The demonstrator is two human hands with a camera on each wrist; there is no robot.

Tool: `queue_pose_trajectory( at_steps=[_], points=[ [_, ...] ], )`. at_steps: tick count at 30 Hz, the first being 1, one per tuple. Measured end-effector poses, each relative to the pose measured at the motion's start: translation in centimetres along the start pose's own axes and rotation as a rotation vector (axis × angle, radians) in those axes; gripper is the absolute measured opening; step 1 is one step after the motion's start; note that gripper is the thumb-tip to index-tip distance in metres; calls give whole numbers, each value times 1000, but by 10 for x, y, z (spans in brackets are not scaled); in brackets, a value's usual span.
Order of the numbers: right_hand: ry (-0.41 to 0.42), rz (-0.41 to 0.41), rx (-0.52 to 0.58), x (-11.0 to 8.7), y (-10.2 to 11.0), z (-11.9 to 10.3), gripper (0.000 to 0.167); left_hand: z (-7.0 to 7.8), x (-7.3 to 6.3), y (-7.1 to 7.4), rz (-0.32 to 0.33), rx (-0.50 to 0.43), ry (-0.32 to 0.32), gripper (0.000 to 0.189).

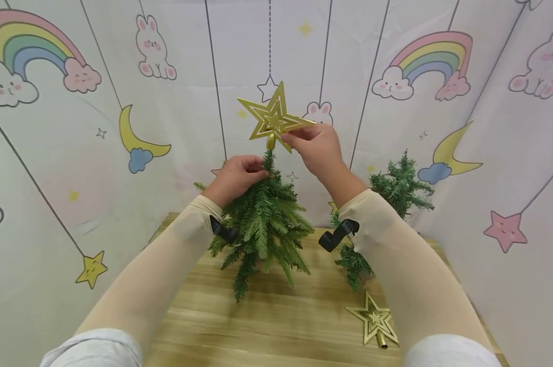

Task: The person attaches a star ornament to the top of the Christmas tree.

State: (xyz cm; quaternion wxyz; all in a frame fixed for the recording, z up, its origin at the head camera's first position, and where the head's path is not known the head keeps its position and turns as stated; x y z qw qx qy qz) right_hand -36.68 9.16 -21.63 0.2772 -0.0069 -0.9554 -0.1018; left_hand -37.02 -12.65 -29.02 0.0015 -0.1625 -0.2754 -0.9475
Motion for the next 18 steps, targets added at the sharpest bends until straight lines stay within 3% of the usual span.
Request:
queue_pose_trajectory(
  at_steps=[8,15,18],
  points=[
    [-52,-20,-80,0,-4,5,29,-1,0,-2,4,4,-28,44],
    [-67,-64,-164,2,-8,12,28,-8,1,-3,-7,18,-73,34],
    [-69,-85,-173,2,-9,18,29,-10,0,-3,-16,6,-63,32]
  ],
)
Point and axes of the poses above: each hand's wrist, its own x-axis towards the middle knuckle, its own y-axis out of the back of the hand, z = x × y, the point moved 1 cm from there along x, towards the middle knuckle, and after that the axes turned 9 degrees about z, right-handed, at the moved point
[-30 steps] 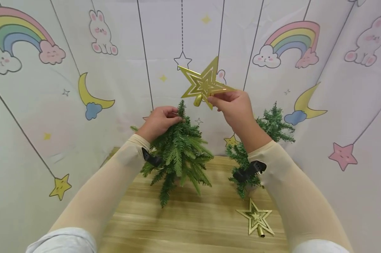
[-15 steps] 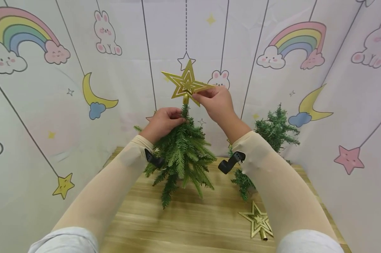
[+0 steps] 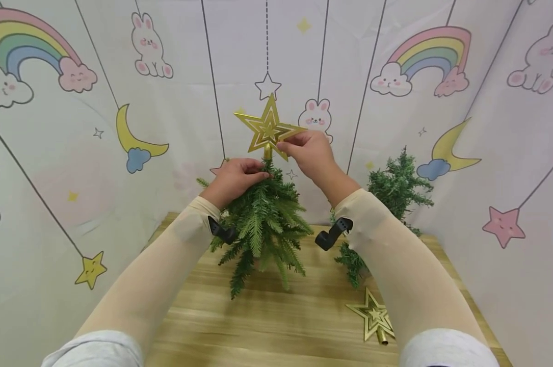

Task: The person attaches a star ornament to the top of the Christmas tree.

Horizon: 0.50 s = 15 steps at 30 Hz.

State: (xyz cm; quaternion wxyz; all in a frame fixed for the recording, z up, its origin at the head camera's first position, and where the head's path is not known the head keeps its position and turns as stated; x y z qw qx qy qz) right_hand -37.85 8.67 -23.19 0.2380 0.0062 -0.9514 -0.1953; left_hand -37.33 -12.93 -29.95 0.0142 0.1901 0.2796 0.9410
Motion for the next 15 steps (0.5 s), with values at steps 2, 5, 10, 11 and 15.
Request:
queue_pose_trajectory(
  at_steps=[2,5,10,11,15],
  points=[
    [3,-11,0,0,0,3,29,-1,-1,0,-8,-9,4,30],
    [16,-16,-25,0,0,3,29,-2,0,0,-15,-24,5,28],
    [39,-25,-66,1,0,-1,28,-4,1,2,-7,-55,-5,27],
    [40,-26,-68,1,0,-2,28,-4,1,2,-5,-59,-8,26],
    [31,-29,-78,0,1,-3,27,-5,0,2,-6,-71,-24,23]
  ],
)
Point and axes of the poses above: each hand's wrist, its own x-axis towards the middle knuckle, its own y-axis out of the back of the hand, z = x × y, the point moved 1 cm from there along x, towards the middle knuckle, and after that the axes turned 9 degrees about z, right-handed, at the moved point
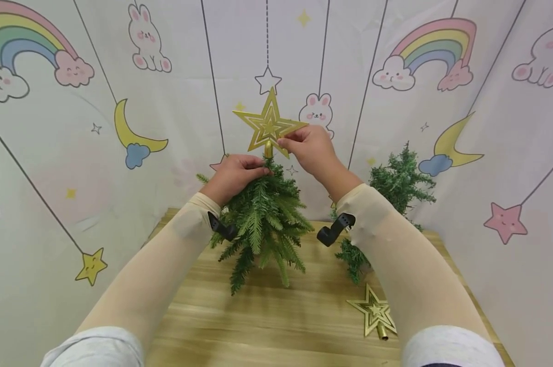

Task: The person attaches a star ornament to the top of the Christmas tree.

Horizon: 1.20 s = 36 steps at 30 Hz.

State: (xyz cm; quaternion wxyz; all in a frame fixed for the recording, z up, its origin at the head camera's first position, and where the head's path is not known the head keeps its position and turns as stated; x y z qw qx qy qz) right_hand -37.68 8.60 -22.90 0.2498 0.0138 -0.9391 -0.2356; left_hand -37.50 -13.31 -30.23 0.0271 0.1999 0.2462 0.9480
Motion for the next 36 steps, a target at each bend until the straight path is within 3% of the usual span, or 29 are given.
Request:
queue_pose_trajectory(
  at_steps=[9,21,28,36],
  points=[
    [-10,-13,-33,-2,2,-1,27,-1,1,-4,15,15,-7,21],
    [-26,-6,-45,0,1,0,29,-1,-1,-3,-2,-44,5,23],
    [-40,1,-1,-3,-2,2,37,-1,-2,0,8,-83,40,18],
    [-50,1,49,-5,-4,5,38,-4,-3,1,30,-69,36,19]
  ],
)
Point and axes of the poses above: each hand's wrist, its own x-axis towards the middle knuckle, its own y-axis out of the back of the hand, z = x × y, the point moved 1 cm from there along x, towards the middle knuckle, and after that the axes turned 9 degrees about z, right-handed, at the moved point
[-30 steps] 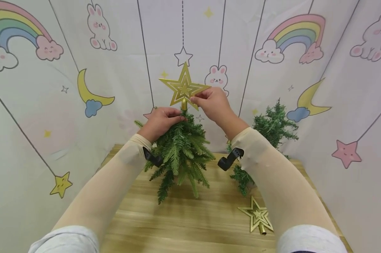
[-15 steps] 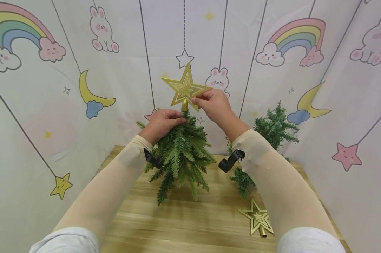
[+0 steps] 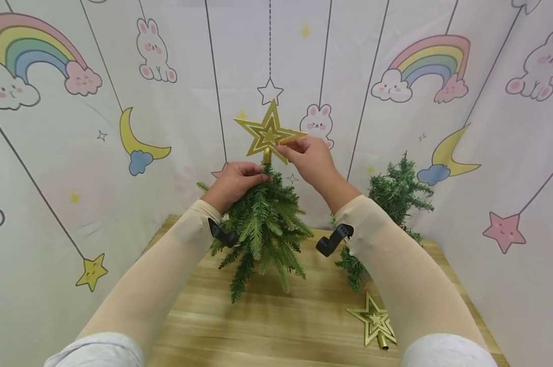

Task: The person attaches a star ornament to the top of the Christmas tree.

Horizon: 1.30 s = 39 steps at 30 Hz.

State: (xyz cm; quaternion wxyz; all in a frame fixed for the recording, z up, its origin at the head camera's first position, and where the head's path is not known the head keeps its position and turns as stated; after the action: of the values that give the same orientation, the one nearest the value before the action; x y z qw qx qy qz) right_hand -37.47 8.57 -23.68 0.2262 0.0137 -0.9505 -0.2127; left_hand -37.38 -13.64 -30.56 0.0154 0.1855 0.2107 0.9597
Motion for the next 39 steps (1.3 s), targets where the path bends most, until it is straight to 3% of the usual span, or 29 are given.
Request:
queue_pose_trajectory(
  at_steps=[8,16,20,23,25,27,29,32,33,36,39],
  points=[
    [-23,16,-11,-19,17,13,48,-4,0,5,27,38,-10,25],
    [51,49,-84,-83,47,22,45,-5,1,5,45,120,-17,35],
    [180,100,-116,-126,63,31,27,-5,0,6,53,166,-20,38],
    [375,143,-156,-157,75,44,12,-5,-2,8,62,191,-23,39],
    [475,162,-180,-177,84,56,14,-5,-2,9,73,209,-23,38],
    [504,170,-225,-195,94,69,20,-5,-3,9,83,225,-27,36],
    [411,148,-276,-212,105,84,20,-4,-2,9,95,233,-31,35],
    [144,42,-374,-231,122,113,11,-3,-1,8,109,245,-42,34],
    [49,-16,-403,-236,128,126,15,-3,-1,8,111,250,-43,35],
    [-210,-186,-482,-250,141,169,44,-2,-4,7,116,263,-49,37],
    [-374,-279,-549,-266,147,211,72,0,-8,7,126,271,-56,39]
  ],
)
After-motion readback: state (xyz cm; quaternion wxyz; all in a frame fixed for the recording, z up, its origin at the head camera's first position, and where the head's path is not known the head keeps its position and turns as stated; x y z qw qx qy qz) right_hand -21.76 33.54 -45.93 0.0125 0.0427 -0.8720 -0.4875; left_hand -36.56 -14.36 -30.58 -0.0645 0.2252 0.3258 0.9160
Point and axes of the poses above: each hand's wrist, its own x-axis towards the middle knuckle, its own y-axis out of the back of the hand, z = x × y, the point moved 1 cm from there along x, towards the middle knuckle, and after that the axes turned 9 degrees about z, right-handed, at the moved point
